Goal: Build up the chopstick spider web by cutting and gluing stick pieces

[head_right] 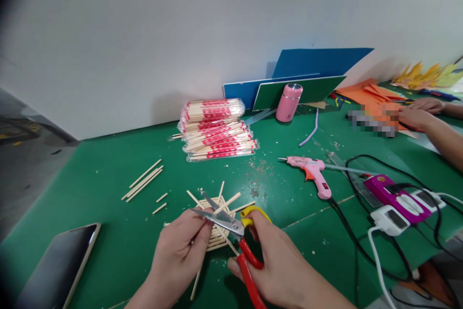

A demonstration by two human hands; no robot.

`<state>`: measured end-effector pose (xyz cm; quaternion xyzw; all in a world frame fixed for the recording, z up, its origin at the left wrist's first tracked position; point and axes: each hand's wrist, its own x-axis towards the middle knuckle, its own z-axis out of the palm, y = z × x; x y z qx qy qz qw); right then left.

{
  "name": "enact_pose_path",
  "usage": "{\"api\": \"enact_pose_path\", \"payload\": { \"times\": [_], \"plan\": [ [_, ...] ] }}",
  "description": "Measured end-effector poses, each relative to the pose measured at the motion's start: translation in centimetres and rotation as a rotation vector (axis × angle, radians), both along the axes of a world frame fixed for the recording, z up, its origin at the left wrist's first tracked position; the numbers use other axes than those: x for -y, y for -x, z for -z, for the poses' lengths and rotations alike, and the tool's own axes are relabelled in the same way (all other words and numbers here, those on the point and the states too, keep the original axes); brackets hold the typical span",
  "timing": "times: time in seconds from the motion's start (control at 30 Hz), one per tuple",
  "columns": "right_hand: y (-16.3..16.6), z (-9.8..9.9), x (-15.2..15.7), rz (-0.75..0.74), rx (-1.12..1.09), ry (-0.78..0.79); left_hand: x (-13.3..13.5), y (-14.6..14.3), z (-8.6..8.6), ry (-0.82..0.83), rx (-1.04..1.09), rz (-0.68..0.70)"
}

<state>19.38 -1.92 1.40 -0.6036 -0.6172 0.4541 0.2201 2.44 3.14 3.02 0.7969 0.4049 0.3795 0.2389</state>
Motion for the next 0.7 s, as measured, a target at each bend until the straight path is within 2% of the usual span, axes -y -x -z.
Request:
{"api": "enact_pose_path", "payload": {
  "times": [0.13,0.4,0.7],
  "plan": [
    [0.2,-0.4,0.2,-0.009,-0.045,0.034,0.5,0.0,0.5,-0.219,-0.133,-0.109],
    [0.9,-1.7,0.0,-0.025,-0.195,0.050,0.8,-0.4,0.3,-0.456,-0.290,-0.184],
    [1.3,-1.8,-0.2,-0.011,-0.288,0.068,0.8,0.0,0.6,-0.359,-0.220,-0.122]
  ]
}}
